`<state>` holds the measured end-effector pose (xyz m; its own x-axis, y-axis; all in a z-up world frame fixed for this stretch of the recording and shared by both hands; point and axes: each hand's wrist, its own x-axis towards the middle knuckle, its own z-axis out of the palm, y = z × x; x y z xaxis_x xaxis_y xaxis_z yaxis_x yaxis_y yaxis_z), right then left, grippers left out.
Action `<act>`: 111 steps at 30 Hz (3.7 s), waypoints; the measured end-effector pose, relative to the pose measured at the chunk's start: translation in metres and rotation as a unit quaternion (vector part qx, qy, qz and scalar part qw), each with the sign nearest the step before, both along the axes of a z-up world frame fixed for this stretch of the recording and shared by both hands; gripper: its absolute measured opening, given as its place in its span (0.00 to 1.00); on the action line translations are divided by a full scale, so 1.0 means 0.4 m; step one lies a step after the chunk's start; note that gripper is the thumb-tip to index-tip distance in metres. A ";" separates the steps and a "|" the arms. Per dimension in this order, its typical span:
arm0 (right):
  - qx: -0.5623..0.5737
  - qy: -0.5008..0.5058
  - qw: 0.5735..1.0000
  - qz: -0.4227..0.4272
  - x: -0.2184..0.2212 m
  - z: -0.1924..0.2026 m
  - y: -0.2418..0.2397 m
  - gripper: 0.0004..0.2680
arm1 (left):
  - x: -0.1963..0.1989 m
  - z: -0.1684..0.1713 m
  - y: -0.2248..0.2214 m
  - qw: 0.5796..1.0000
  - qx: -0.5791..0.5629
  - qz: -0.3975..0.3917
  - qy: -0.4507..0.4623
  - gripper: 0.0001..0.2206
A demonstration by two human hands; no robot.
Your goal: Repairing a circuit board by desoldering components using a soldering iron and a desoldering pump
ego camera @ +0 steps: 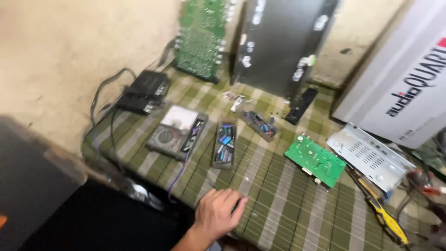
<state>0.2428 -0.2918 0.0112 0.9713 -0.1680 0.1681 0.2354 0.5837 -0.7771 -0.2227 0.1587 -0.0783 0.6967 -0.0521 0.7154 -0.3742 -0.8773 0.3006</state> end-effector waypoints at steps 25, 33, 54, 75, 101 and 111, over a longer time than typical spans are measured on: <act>-0.583 0.012 0.722 -0.372 -1.129 -0.075 -0.737 0.11 | -0.010 -0.126 0.010 0.977 0.052 0.121 0.170 0.11; -0.772 0.063 0.504 -0.381 -1.127 -0.251 -0.575 0.12 | -0.008 -0.024 -0.015 0.996 0.053 0.056 -0.038 0.04; -0.405 -0.113 0.764 -0.489 -0.890 -0.169 -0.243 0.10 | 0.137 0.241 -0.452 0.971 -0.098 -0.198 0.089 0.07; -0.413 -0.164 0.709 -0.548 -0.836 -0.163 -0.256 0.12 | 0.586 0.182 -1.017 0.964 0.119 -0.204 0.121 0.14; -0.463 -0.141 0.756 -0.441 -0.877 -0.143 -0.207 0.15 | 0.478 0.163 -1.021 0.847 -0.373 -0.341 0.167 0.12; -0.393 -0.091 0.817 -0.411 -0.846 -0.174 -0.224 0.15 | 0.458 0.132 -1.026 0.865 -0.294 -0.407 0.013 0.13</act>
